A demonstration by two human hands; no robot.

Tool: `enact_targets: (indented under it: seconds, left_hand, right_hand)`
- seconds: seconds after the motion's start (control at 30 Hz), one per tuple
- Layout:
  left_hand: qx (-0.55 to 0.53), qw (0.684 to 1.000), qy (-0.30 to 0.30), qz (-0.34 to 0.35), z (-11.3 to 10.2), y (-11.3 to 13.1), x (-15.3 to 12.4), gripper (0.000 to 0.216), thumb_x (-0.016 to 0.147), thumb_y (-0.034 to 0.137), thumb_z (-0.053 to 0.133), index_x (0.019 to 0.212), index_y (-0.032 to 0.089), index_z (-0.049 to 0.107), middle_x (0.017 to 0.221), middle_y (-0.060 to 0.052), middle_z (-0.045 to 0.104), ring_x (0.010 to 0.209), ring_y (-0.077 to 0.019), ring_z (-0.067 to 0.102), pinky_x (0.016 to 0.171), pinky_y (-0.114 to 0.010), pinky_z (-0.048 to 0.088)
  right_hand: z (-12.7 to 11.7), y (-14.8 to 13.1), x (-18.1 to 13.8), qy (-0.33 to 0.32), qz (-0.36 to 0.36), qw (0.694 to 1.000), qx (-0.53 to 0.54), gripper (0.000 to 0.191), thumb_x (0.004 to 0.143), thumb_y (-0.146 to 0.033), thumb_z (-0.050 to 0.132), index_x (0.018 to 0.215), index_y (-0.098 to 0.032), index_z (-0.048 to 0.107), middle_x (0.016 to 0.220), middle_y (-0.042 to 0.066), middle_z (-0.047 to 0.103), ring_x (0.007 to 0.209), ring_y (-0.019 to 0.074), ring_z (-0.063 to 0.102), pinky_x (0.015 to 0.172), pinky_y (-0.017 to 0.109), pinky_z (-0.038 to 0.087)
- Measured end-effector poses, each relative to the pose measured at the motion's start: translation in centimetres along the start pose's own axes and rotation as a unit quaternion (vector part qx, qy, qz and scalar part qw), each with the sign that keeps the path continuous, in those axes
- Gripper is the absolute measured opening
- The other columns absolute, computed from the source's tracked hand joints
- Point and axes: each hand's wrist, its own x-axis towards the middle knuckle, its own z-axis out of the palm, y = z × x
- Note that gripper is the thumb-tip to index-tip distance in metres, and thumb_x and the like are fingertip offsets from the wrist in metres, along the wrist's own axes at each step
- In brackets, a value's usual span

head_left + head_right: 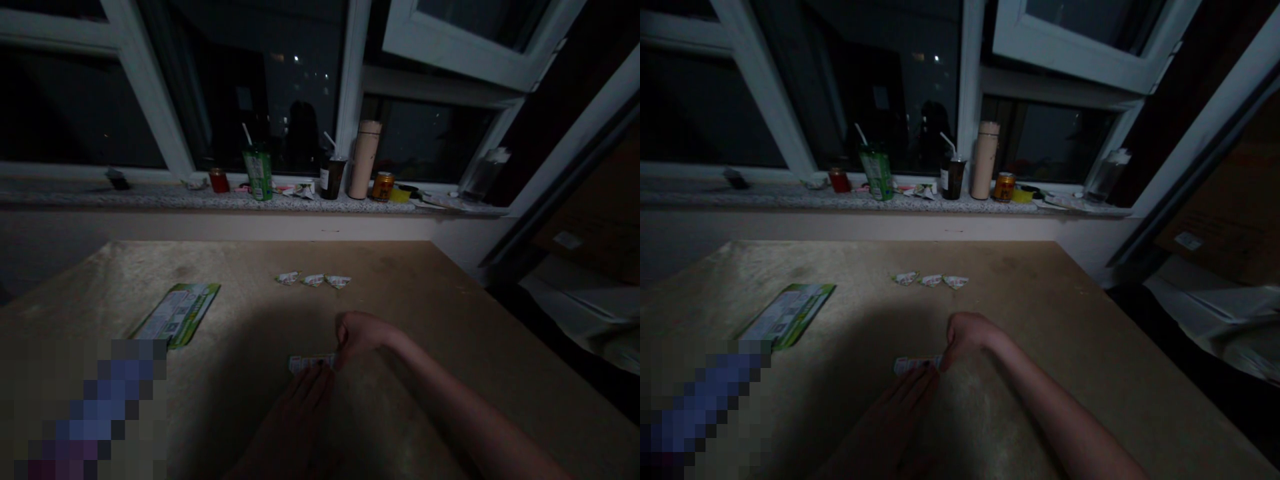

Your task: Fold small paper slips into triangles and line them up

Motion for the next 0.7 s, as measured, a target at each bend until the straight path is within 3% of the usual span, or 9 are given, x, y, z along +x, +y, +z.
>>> enact_targets:
  seconds: [0.23, 0.5, 0.7]
  left_hand:
    - [0.017, 1.000, -0.024, -0.009, 0.2, -0.1, -0.2, 0.082, 0.081, 0.044, 0.059, 0.147, 0.016, 0.019, 0.149, -0.014, 0.025, 0.134, -0.0347, 0.026, 0.108, -0.051, 0.024]
    - [0.013, 1.000, -0.001, 0.006, 1.0, -0.8, 0.0, 0.089, 0.079, 0.046, 0.062, 0.148, 0.019, 0.012, 0.150, -0.013, 0.024, 0.133, -0.0381, 0.025, 0.107, -0.054, 0.025]
    - [0.023, 1.000, -0.003, -0.004, 0.3, 0.0, -0.2, 0.083, 0.082, 0.042, 0.060, 0.147, 0.016, 0.016, 0.150, -0.014, 0.021, 0.135, -0.0344, 0.023, 0.108, -0.050, 0.025]
  right_hand:
    - [0.6, -0.7, 0.2, 0.031, 0.051, 0.998, -0.012, 0.029, 0.049, -0.043, 0.082, 0.062, -0.019, 0.071, 0.057, -0.003, 0.061, 0.056, 0.0115, 0.054, 0.045, 0.020, 0.030]
    - [1.0, 0.6, 0.7, -0.020, -0.112, 0.991, 0.072, 0.017, 0.062, -0.030, 0.076, 0.066, -0.015, 0.072, 0.055, -0.005, 0.061, 0.054, 0.0094, 0.053, 0.048, 0.017, 0.034]
    - [0.7, -0.3, 0.9, -0.024, -0.074, 0.997, 0.024, 0.020, 0.059, -0.035, 0.078, 0.068, -0.017, 0.073, 0.058, -0.004, 0.064, 0.056, 0.0097, 0.055, 0.047, 0.016, 0.033]
